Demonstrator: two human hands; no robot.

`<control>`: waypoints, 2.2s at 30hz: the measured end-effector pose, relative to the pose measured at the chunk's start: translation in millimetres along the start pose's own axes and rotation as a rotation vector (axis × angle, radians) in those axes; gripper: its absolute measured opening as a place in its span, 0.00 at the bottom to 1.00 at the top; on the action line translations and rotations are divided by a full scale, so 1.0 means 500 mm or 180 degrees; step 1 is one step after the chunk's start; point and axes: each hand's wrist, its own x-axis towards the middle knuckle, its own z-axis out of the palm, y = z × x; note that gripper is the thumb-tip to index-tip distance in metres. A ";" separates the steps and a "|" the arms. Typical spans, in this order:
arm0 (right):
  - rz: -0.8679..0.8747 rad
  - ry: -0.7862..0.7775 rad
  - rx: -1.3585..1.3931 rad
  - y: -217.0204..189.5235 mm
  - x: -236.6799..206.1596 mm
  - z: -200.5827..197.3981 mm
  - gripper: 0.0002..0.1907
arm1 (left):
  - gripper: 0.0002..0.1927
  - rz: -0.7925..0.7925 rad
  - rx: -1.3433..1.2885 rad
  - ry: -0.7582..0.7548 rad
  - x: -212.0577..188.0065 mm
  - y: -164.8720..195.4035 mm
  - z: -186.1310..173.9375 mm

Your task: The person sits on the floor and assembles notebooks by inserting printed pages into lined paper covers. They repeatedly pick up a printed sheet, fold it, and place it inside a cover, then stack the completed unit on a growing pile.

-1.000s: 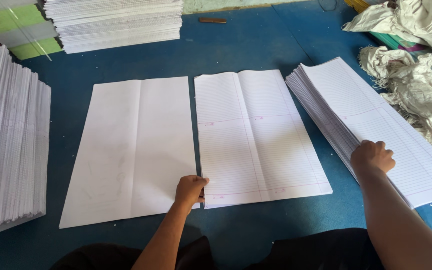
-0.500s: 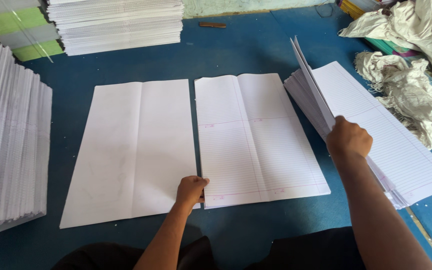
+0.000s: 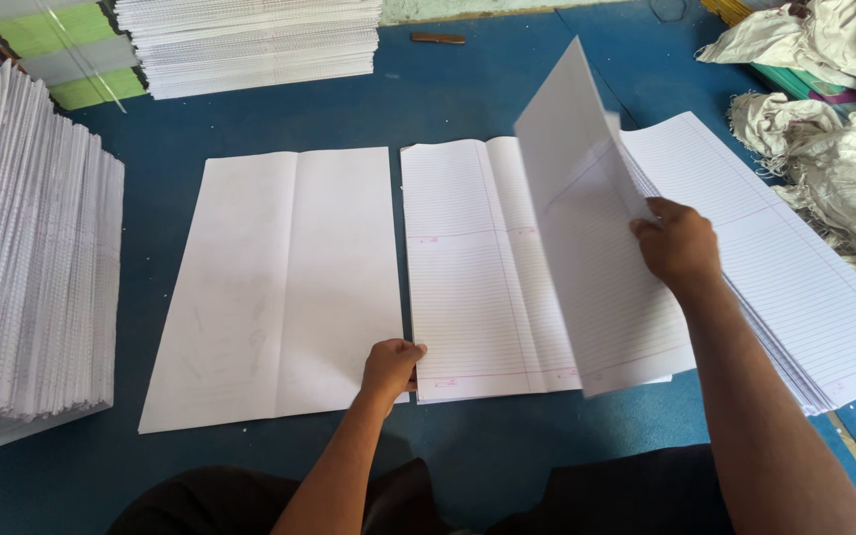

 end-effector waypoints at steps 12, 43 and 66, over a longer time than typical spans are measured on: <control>0.0378 -0.0604 0.1082 0.024 0.040 0.098 0.23 | 0.14 0.0072 -0.0072 -0.0005 0.012 -0.016 0.000; 0.0819 -0.0811 0.0660 0.135 0.079 0.146 0.28 | 0.15 -0.0018 0.0222 0.0049 0.006 0.002 0.007; 0.0787 -0.0765 0.0499 0.142 0.074 0.146 0.31 | 0.16 0.0427 0.0001 -0.0330 -0.024 0.064 0.018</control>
